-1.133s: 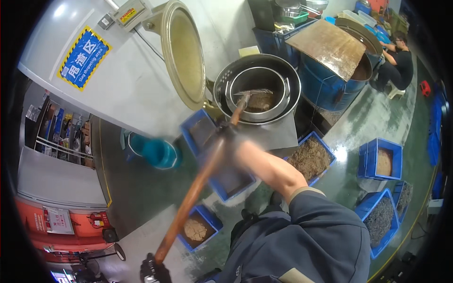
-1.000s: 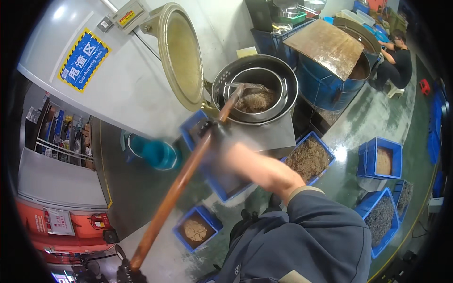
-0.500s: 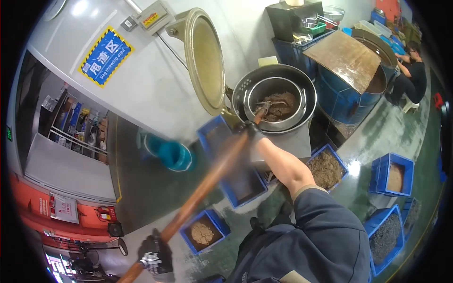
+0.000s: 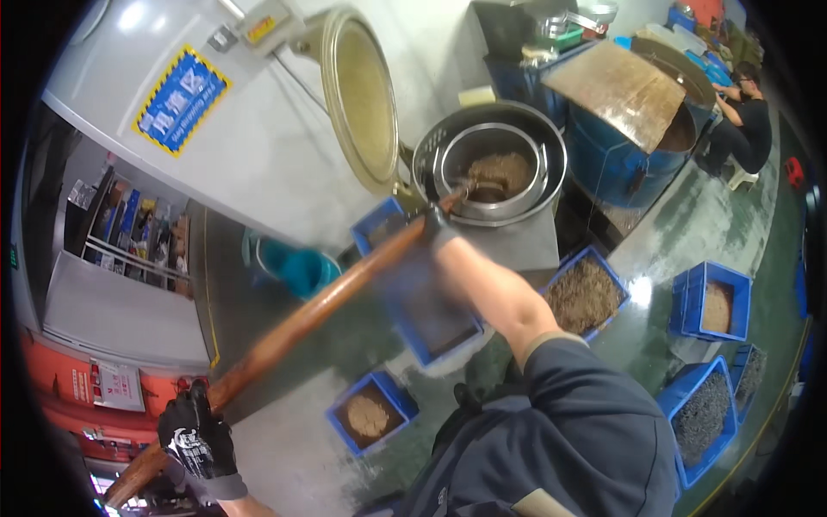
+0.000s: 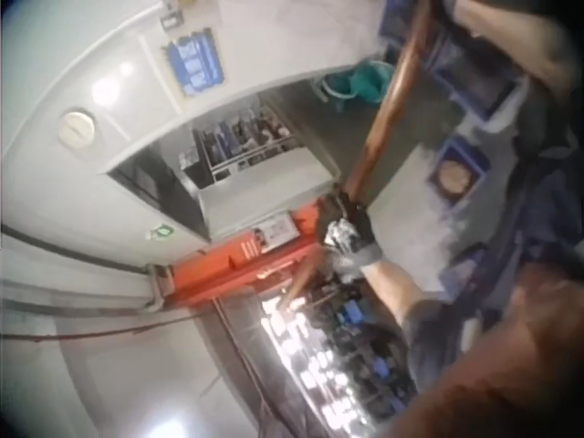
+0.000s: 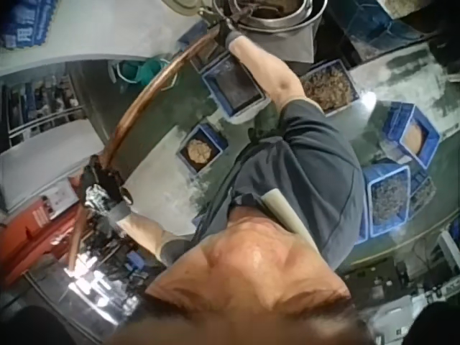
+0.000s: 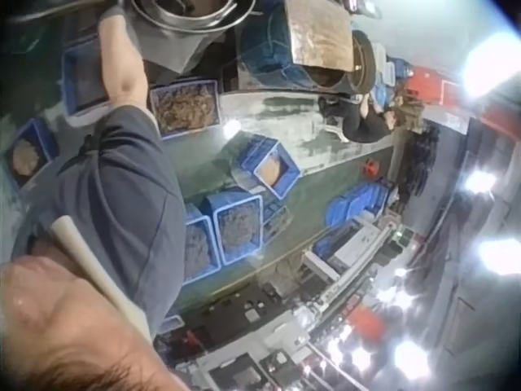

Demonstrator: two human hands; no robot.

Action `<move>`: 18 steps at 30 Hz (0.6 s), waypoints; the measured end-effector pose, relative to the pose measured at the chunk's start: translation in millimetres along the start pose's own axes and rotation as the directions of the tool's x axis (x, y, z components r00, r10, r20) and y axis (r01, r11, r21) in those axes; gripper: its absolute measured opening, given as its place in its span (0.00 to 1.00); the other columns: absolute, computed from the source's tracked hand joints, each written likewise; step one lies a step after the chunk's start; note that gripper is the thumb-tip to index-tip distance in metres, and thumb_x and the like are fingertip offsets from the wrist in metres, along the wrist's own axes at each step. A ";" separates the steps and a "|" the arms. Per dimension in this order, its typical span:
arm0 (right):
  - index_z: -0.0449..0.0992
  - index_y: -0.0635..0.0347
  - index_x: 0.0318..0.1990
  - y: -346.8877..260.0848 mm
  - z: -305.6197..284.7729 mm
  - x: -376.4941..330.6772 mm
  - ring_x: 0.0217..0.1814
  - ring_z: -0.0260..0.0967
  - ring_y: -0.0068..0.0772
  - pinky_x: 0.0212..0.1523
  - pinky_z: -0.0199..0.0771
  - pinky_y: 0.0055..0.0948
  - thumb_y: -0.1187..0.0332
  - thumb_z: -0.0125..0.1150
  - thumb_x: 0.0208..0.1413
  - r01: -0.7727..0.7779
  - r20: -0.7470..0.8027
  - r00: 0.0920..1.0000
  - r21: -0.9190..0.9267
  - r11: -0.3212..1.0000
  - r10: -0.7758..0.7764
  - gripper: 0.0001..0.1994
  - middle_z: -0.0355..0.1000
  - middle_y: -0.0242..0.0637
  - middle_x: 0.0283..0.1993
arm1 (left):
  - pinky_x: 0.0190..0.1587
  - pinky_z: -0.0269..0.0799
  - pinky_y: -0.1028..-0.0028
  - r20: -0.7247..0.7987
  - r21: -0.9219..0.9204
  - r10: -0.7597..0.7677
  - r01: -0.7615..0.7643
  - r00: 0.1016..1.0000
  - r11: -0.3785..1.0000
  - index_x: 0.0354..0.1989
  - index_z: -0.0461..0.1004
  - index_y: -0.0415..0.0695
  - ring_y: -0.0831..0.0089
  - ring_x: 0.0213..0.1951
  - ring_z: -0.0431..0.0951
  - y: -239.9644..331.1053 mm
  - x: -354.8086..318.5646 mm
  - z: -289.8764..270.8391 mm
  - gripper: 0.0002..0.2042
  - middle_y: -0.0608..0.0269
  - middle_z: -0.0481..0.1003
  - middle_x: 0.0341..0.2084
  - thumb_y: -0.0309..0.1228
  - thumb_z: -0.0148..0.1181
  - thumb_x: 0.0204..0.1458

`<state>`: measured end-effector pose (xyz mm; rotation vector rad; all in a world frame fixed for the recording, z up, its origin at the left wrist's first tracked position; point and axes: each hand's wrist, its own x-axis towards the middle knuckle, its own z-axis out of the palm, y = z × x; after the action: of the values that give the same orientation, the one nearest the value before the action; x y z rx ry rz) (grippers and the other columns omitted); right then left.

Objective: Shoveling raw materials from plastic bins into a processing machine.

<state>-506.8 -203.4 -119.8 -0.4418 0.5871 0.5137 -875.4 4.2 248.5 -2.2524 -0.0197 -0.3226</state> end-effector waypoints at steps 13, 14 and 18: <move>0.71 0.60 0.47 -65.8 -54.0 17.2 0.36 0.72 0.44 0.37 0.76 0.45 0.56 0.63 0.53 0.166 0.166 0.967 0.172 0.971 -0.195 0.20 0.72 0.40 0.37 | 0.27 0.70 0.60 0.090 -0.114 -0.183 0.193 0.979 0.975 0.31 0.74 0.44 0.58 0.23 0.74 110.0 -22.6 -6.7 0.08 0.60 0.71 0.18 0.34 0.57 0.46; 0.70 0.62 0.51 -58.3 -48.2 20.9 0.42 0.72 0.44 0.40 0.74 0.48 0.53 0.62 0.54 0.303 0.084 0.945 0.128 0.944 -0.315 0.25 0.73 0.42 0.43 | 0.26 0.69 0.59 -0.043 -0.053 -0.086 0.084 0.995 0.995 0.34 0.74 0.45 0.58 0.24 0.74 118.5 -30.2 5.0 0.09 0.59 0.72 0.21 0.33 0.57 0.45; 0.72 0.59 0.43 -74.9 -108.8 69.3 0.27 0.68 0.43 0.28 0.73 0.46 0.50 0.62 0.53 0.283 -0.239 0.935 0.058 0.957 -0.262 0.21 0.70 0.40 0.33 | 0.32 0.71 0.59 -0.030 -0.265 -0.167 0.153 0.986 0.952 0.39 0.77 0.45 0.51 0.31 0.77 89.7 -61.8 53.6 0.13 0.54 0.75 0.25 0.27 0.60 0.41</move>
<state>-458.6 -296.9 -225.7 -0.4901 0.7547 0.1684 -912.1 -7.6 133.4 -2.5096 -0.1407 -0.4955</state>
